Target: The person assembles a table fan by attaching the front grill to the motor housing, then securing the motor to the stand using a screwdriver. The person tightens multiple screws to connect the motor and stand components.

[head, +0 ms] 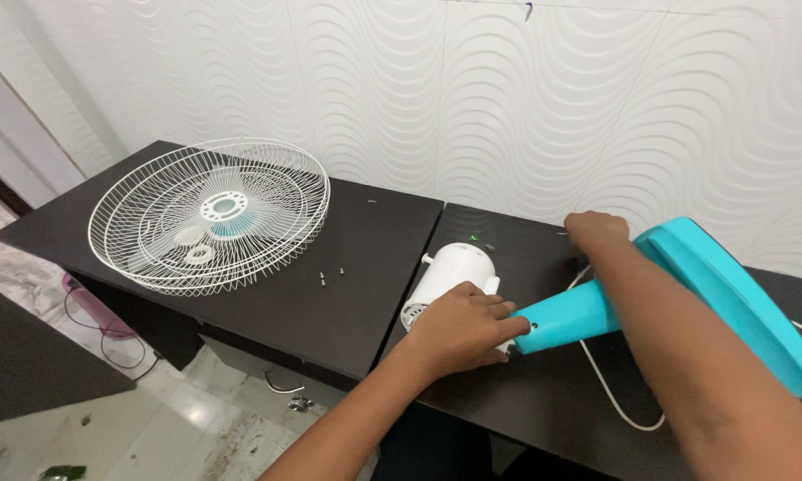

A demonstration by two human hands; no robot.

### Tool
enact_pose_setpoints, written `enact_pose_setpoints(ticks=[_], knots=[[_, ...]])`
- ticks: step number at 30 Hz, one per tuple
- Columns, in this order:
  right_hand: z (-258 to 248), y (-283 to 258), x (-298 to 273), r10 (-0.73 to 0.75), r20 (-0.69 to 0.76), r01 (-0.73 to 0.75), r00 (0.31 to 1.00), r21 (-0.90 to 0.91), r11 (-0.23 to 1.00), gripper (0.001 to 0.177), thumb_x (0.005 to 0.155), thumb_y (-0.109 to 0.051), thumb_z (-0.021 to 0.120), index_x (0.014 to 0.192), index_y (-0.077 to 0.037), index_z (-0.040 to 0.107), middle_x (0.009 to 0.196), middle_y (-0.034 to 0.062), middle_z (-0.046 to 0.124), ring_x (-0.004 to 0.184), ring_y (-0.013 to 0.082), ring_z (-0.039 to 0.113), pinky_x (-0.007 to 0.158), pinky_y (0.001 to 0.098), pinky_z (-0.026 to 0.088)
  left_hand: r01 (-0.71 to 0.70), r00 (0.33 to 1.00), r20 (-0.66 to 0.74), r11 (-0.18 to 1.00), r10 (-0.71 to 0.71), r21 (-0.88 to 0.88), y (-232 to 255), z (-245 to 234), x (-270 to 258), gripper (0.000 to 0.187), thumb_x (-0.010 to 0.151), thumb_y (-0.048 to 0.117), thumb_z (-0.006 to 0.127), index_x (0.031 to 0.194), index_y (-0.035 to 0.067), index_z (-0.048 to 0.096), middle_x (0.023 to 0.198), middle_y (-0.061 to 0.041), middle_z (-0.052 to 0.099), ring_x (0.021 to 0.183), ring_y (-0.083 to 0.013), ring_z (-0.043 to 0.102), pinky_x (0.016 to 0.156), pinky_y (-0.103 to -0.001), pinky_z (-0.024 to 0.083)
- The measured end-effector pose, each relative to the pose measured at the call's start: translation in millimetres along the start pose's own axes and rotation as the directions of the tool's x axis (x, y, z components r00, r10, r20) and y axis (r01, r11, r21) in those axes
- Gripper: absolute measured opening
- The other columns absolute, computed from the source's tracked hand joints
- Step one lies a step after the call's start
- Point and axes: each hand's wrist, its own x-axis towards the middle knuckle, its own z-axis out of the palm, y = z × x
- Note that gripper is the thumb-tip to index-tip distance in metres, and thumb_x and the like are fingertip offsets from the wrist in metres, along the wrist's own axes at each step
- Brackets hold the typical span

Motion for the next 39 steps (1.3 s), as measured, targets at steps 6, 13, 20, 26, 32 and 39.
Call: enact_pose_setpoints(ticks=[6, 13, 20, 26, 32, 39], knots=[[-67, -9, -48, 0.098, -0.324, 0.042, 0.941, 0.401, 0.915, 0.029, 0.088, -0.032, 0.074, 0.110, -0.013, 0.078, 0.103, 0.0134, 0.075, 0.096, 0.0343, 0.070, 0.079, 0.0475, 0.056, -0.012, 0.997, -0.075, 0.999, 0.015, 0.037, -10, 9, 4, 0.051, 0.071, 0.032, 0.086, 0.115, 0.017, 0.066, 0.119, -0.009, 0.074, 0.110, -0.0253, 0.070, 0.087, -0.042, 0.050], [-44, -21, -198, 0.164, -0.565, 0.493, 0.808, 0.803, 0.334, 0.048, 0.103, -0.032, 0.064, 0.069, 0.001, 0.070, 0.056, 0.0090, 0.058, 0.054, 0.0121, 0.051, 0.054, 0.0315, 0.039, 0.120, 0.957, -0.273, 0.992, -0.102, 0.048, -37, 12, 22, 0.051, 0.074, 0.032, 0.084, 0.117, 0.012, 0.064, 0.118, -0.012, 0.072, 0.111, -0.0258, 0.068, 0.084, -0.041, 0.047], [37, 3, -201, 0.230, -0.352, 0.182, 0.907, 0.823, 0.538, 0.024, 0.099, -0.019, 0.055, 0.110, 0.001, 0.064, 0.078, 0.0192, 0.070, 0.071, 0.0331, 0.069, 0.069, 0.0450, 0.050, 0.062, 0.955, -0.287, 0.996, -0.075, -0.057, -47, 17, 36, 0.042, 0.073, 0.028, 0.086, 0.107, 0.012, 0.066, 0.102, -0.002, 0.072, 0.099, -0.0225, 0.068, 0.077, -0.040, 0.046], [68, 29, -134, 0.192, -0.590, 0.256, 0.784, 0.589, 0.766, 0.035, 0.091, -0.016, 0.066, 0.122, -0.001, 0.066, 0.106, 0.0261, 0.069, 0.098, 0.0472, 0.065, 0.084, 0.0542, 0.050, 0.128, 0.962, -0.242, 0.992, -0.127, -0.012, -63, 29, 68, 0.042, 0.071, 0.026, 0.087, 0.105, 0.012, 0.066, 0.090, -0.002, 0.070, 0.091, -0.0227, 0.067, 0.072, -0.041, 0.046], [75, 17, -104, 0.187, -0.395, 0.060, 0.899, 0.536, 0.842, 0.038, 0.087, -0.029, 0.074, 0.121, -0.013, 0.071, 0.127, 0.0199, 0.064, 0.107, 0.0424, 0.066, 0.089, 0.0526, 0.052, 0.158, 0.963, -0.224, 0.987, -0.150, 0.017, -71, 38, 79, 0.044, 0.068, 0.026, 0.086, 0.105, 0.011, 0.067, 0.089, -0.004, 0.070, 0.088, -0.0242, 0.068, 0.071, -0.042, 0.047], [70, 9, -103, 0.178, -0.372, 0.025, 0.911, 0.480, 0.877, 0.034, 0.090, -0.024, 0.069, 0.123, -0.015, 0.070, 0.124, 0.0181, 0.066, 0.104, 0.0436, 0.066, 0.086, 0.0547, 0.053, 0.158, 0.956, -0.250, 0.987, -0.156, -0.011, -71, 42, 74, 0.044, 0.068, 0.026, 0.087, 0.104, 0.012, 0.067, 0.091, -0.003, 0.073, 0.090, -0.0240, 0.069, 0.075, -0.042, 0.047]])
